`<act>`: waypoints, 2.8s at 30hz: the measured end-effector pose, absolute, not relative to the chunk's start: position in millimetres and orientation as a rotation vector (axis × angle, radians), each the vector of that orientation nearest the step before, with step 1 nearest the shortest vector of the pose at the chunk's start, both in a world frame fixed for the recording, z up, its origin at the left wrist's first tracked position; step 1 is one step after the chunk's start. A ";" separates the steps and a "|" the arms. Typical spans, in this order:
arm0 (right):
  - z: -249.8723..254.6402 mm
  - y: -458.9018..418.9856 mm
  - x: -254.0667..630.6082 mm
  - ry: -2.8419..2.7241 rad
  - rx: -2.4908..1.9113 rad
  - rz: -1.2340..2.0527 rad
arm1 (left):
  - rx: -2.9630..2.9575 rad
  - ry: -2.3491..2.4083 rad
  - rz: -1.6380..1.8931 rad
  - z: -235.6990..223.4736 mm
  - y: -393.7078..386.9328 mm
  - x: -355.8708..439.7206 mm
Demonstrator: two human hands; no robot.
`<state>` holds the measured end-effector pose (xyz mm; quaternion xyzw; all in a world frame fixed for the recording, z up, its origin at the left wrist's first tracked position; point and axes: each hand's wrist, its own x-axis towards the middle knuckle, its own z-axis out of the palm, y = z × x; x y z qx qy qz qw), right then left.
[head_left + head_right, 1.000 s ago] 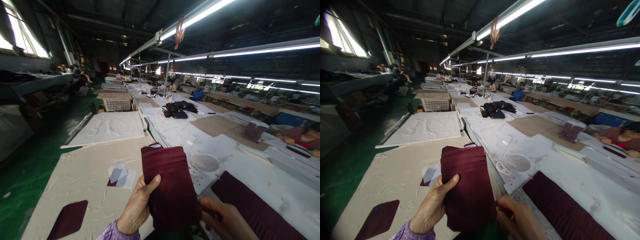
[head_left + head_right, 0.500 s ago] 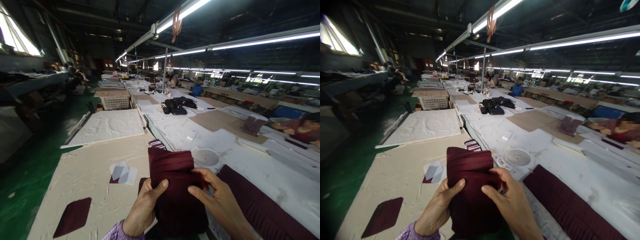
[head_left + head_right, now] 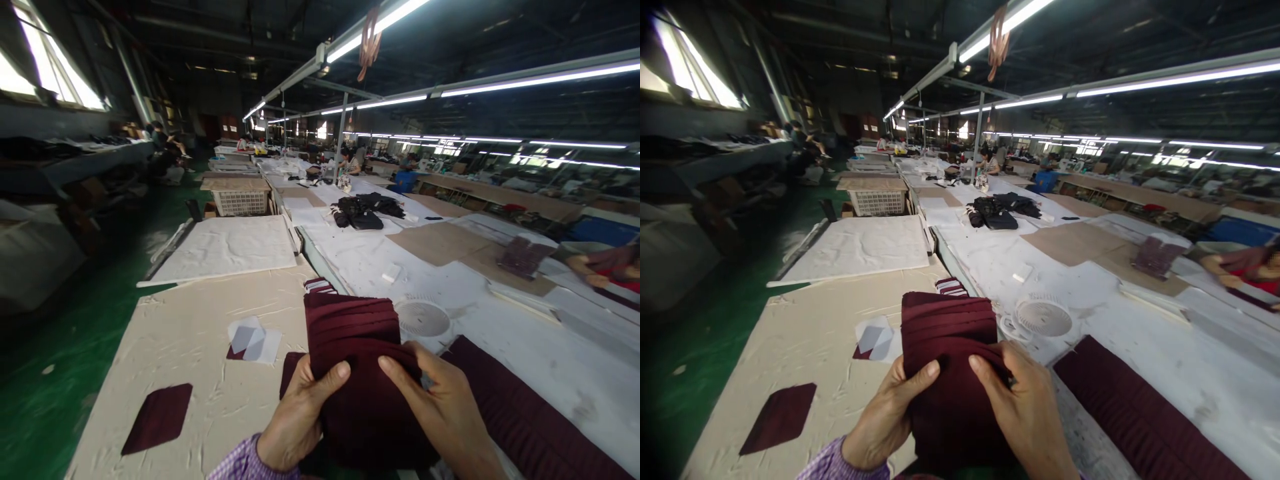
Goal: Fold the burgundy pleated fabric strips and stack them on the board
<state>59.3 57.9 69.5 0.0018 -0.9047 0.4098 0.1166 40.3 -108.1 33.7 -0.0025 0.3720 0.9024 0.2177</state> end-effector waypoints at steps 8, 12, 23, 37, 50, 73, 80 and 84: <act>64.3 58.9 56.0 -2.563 0.080 0.894 | -0.013 1.064 2.493 35.8 -107.2 36.9; 72.4 57.6 52.1 -2.452 0.332 0.738 | 0.033 1.107 2.445 36.9 -108.8 37.4; 87.1 56.7 48.8 -2.495 0.507 0.698 | 0.130 1.192 2.369 36.9 -113.7 38.6; 94.5 51.0 50.9 -2.628 0.484 0.718 | 0.275 1.264 2.288 50.9 -122.1 40.4; 89.5 52.5 50.8 -2.676 0.466 0.788 | 0.300 1.261 2.334 29.6 -120.3 40.9; 91.0 51.7 48.9 -2.677 0.548 0.831 | 0.316 1.400 2.250 28.2 -121.8 36.9; 83.4 55.2 46.8 -2.664 0.501 0.783 | 0.258 1.302 2.282 29.2 -121.8 36.2; 76.9 64.6 45.8 -2.638 0.512 0.739 | 0.208 1.322 2.303 27.0 -125.5 33.8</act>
